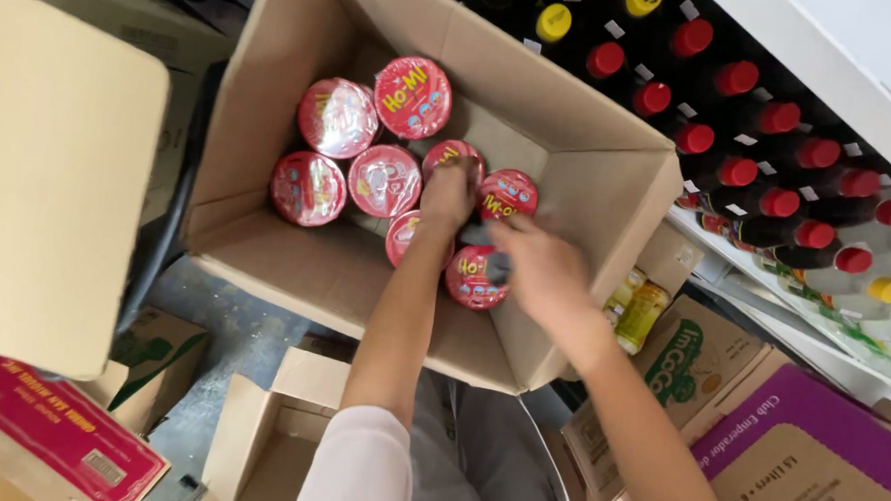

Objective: The person takes instant noodle cups from a cardboard box and places them on a white shelf. They use a grey cloth to wipe the cups before arranging them in neat stacks alongside other noodle products.

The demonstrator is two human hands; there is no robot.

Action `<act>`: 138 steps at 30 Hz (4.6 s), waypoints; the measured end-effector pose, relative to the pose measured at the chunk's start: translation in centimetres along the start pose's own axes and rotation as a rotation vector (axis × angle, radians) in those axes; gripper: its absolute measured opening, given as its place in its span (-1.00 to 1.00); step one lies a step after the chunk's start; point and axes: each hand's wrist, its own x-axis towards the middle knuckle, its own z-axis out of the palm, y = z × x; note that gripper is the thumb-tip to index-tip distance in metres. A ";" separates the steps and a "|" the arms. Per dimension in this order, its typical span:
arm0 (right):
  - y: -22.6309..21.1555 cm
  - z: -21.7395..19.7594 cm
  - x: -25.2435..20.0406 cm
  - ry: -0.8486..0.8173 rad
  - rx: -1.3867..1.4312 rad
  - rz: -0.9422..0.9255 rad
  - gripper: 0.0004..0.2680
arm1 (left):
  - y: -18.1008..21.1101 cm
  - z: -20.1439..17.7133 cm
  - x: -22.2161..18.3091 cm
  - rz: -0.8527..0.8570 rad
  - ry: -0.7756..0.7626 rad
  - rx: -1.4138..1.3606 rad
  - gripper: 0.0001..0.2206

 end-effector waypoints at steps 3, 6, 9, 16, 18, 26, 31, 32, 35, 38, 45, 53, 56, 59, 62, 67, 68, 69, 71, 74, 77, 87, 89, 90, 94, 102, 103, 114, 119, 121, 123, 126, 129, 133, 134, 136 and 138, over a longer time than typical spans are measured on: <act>0.3 -4.1 -2.7 0.081 -0.266 0.066 -0.78 | 0.8 1.3 -0.7 0.303 -0.052 0.254 -0.58; 2.3 -2.9 -3.7 0.381 -0.134 -0.052 -0.73 | 0.4 5.1 0.5 0.590 -0.030 0.343 -0.53; 3.6 -0.5 -3.4 0.632 -0.047 -0.130 -0.73 | 2.9 6.6 0.5 0.565 -0.127 0.729 -0.41; 5.4 1.8 -4.6 0.843 0.087 -0.019 -0.76 | 5.4 4.8 -1.0 0.489 -0.098 0.943 -0.29; 5.7 1.8 -4.7 0.937 0.090 -0.015 -0.72 | 6.6 2.7 -0.7 0.373 -0.393 0.841 -0.17; 5.0 1.5 -5.8 1.114 0.615 -0.082 -0.54 | 12.5 -11.9 -4.0 0.224 -0.333 0.044 -0.05; 2.3 -2.3 -11.1 1.180 0.905 0.018 -0.45 | 11.2 -14.5 -9.6 0.445 -0.347 -0.477 0.00; 2.1 -3.1 -12.1 1.184 1.010 -0.033 -0.44 | 11.2 -14.5 -11.0 0.391 -0.399 -0.688 0.00; 1.7 -5.2 -15.6 1.128 1.173 -0.077 -0.46 | 11.6 -14.0 -14.9 0.378 -0.395 -0.926 -0.02; -0.1 -8.5 -18.6 1.050 1.234 -0.054 -0.55 | 13.0 -13.1 -18.9 0.379 -0.315 -1.053 -0.04; -2.0 -12.7 -23.9 0.945 1.353 -0.191 -0.70 | 18.3 -11.3 -28.2 0.390 -0.301 -1.237 -0.09; -5.9 -17.6 -27.9 0.737 0.706 -0.171 -0.54 | 25.1 -12.6 -34.8 0.359 -0.406 -1.392 -0.10; -7.2 -18.6 -29.1 0.607 0.578 -0.224 -0.50 | 26.0 -12.2 -35.7 0.404 -0.314 -1.266 -0.12; -8.7 -19.1 -30.5 0.584 0.421 -0.193 -0.41 | 28.0 -12.4 -37.4 0.555 -0.088 -0.970 -0.14; -9.7 -19.0 -31.5 0.663 0.195 -0.139 -0.32 | 30.7 -13.0 -39.5 0.576 0.087 -0.785 -0.12; -11.3 -18.9 -31.9 0.979 0.314 -0.115 -0.47 | 33.7 -12.9 -41.5 0.540 0.121 -0.796 0.01; -11.3 -18.9 -32.1 1.010 0.348 -0.134 -0.47 | 34.1 -12.9 -41.7 0.524 0.086 -0.905 0.01; -11.1 -19.1 -32.2 1.038 0.378 -0.157 -0.47 | 34.7 -12.7 -41.9 0.505 0.054 -1.017 0.00; -9.2 -18.2 -32.3 1.060 0.390 -0.178 -0.52 | 35.0 -12.6 -41.6 0.490 0.082 -0.976 -0.03; -7.5 -16.9 -33.0 1.108 0.551 -0.192 -0.61 | 35.3 -12.1 -40.5 0.381 0.046 -1.142 -0.15; -8.3 -17.1 -33.7 1.159 0.425 -0.259 -0.64 | 36.3 -11.0 -39.9 0.329 -0.012 -1.311 -0.30; -7.4 -17.8 -33.6 1.210 0.323 -0.237 -0.59 | 37.7 -9.2 -39.7 0.537 -0.044 -1.210 -0.50; -6.6 -17.9 -33.3 1.186 0.530 -0.253 -0.57 | 37.6 -9.1 -39.5 0.552 -0.053 -1.191 -0.51; -6.2 -18.0 -33.2 1.148 0.734 -0.274 -0.55 | 37.6 -9.0 -39.3 0.567 -0.055 -1.177 -0.50; -6.3 -18.3 -32.8 1.006 1.230 -0.305 -0.55 | 38.1 -9.7 -39.4 0.568 -0.202 -1.299 -0.48; -4.7 -17.1 -32.5 0.829 1.946 -0.320 -0.52 | 39.7 -13.6 -40.4 0.798 0.190 -0.371 -0.50; -5.0 -17.4 -32.6 0.836 1.944 -0.314 -0.52 | 40.6 -14.4 -41.1 0.797 0.181 -0.373 -0.50; -8.1 -15.8 -32.4 1.392 0.548 -0.208 -0.52 | 40.3 -12.3 -43.3 0.826 -0.070 -0.860 -0.21; -8.4 -15.8 -33.0 1.337 0.593 -0.180 -0.54 | 36.0 -9.7 -39.7 0.695 -0.165 -0.943 -0.28; -8.3 -16.0 -33.2 1.319 0.629 -0.198 -0.56 | 34.4 -8.7 -38.7 0.660 -0.230 -1.040 -0.29; -8.3 -16.0 -33.4 1.250 0.811 -0.293 -0.56 | 32.7 -7.7 -38.0 0.640 -0.350 -1.172 -0.23; -8.4 -16.6 -33.4 1.101 1.265 -0.358 -0.51 | 31.6 -6.4 -37.0 0.390 -0.459 -1.303 -0.16; -6.8 -15.4 -32.3 0.969 1.708 -0.419 -0.50 | 32.3 -6.5 -37.6 0.572 -0.623 -1.439 -0.13; -5.2 -14.2 -31.4 0.938 1.941 -0.448 -0.54 | 34.3 -6.4 -39.3 0.601 -0.589 -1.499 -0.07; -4.6 -13.6 -31.2 0.905 2.130 -0.388 -0.56 | 35.9 -7.5 -40.4 0.717 -0.497 -1.361 -0.01; -3.5 -12.5 -30.7 0.865 2.313 -0.325 -0.58 | 37.7 -8.4 -41.3 0.828 -0.408 -1.221 0.05; -2.8 -10.9 -30.4 0.946 2.419 0.034 -0.58 | 37.7 -8.3 -40.9 0.946 -0.227 -0.911 0.20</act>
